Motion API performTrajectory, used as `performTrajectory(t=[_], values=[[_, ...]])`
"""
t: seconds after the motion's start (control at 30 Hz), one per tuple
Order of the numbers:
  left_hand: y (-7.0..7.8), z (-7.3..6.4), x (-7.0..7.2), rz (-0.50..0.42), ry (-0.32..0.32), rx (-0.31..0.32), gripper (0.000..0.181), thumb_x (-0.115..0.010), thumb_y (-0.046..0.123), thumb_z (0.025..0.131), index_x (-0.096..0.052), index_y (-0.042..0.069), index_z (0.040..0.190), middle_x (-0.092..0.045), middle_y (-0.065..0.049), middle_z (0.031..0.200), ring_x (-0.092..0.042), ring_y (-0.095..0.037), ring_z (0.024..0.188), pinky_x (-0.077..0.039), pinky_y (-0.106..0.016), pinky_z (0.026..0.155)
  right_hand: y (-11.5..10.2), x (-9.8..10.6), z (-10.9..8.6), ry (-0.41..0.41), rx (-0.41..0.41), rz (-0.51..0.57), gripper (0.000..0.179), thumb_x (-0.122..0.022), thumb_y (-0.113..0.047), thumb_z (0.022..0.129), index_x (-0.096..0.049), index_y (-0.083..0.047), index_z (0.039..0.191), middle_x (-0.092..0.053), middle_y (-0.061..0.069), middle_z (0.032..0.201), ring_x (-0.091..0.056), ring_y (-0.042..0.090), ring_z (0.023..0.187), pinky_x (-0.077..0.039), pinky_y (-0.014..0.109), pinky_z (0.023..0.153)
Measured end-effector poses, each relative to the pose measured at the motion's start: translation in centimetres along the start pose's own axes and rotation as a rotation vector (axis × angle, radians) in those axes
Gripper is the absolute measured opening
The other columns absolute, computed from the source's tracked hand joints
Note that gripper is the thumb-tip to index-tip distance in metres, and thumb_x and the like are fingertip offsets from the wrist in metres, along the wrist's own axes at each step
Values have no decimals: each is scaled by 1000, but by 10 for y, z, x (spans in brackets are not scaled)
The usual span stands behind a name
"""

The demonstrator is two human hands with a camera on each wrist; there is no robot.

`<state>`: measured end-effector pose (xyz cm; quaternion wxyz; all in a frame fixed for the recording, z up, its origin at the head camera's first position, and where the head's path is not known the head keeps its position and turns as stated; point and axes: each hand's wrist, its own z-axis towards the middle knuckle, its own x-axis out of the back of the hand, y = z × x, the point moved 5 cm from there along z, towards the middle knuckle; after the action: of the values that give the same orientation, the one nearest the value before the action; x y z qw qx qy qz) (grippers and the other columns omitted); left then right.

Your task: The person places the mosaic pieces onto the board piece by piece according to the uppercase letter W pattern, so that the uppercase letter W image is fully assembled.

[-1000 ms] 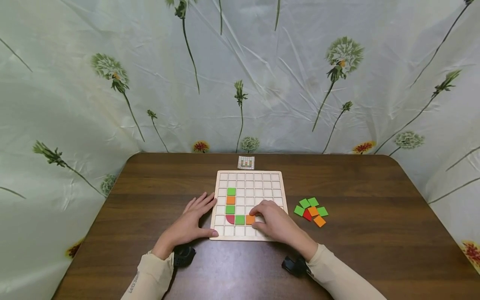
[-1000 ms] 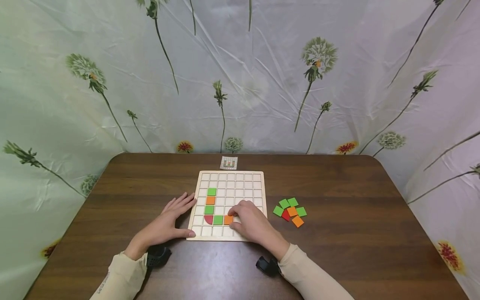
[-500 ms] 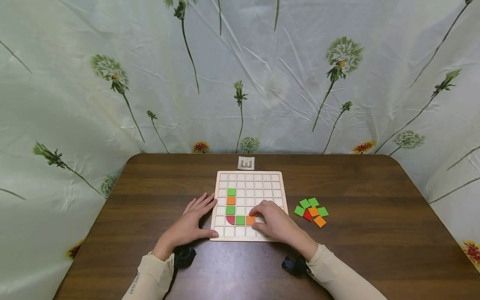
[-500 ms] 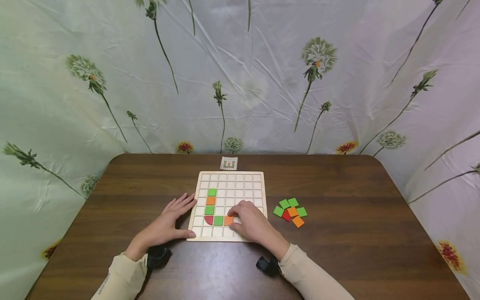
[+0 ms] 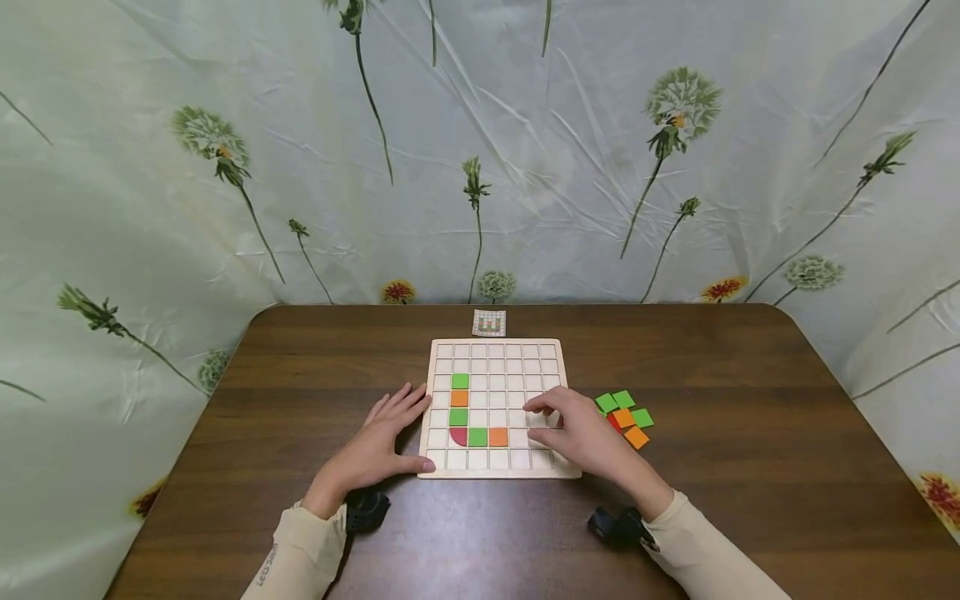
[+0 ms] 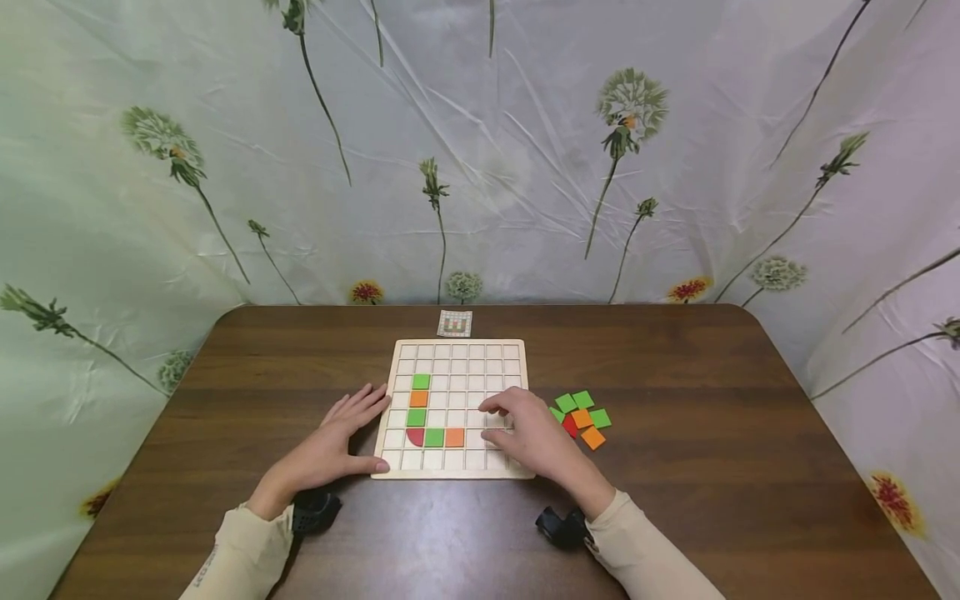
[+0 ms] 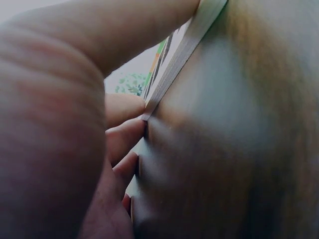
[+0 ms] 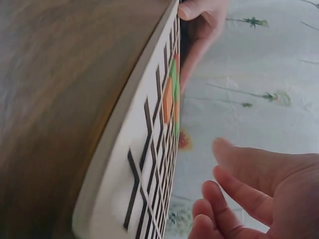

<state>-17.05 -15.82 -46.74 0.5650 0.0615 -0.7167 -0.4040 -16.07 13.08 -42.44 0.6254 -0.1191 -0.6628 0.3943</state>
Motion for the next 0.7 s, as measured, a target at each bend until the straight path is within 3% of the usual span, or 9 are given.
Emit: performTrajectory(t=[0.2,0.7], values=[[2,0,1,-5,-7,6,101,-84,47,78,-34,7,157,-22,-6,166,-9,-32,154,-3,-57,121,15,18,-9,55,-17,24,31,-80,-12,87,-72,-8,116,-66,5,104,-53,15,75,-47,27,64],[0,0,1,-3,0,1,102,-85,46,78,-34,7,157,-23,-6,166,-9,-32,154,-3,-56,121,60,56,-38,138,-96,1,30,-79,-16,89,-72,-9,117,-68,6,111,-60,18,85,-52,28,69]])
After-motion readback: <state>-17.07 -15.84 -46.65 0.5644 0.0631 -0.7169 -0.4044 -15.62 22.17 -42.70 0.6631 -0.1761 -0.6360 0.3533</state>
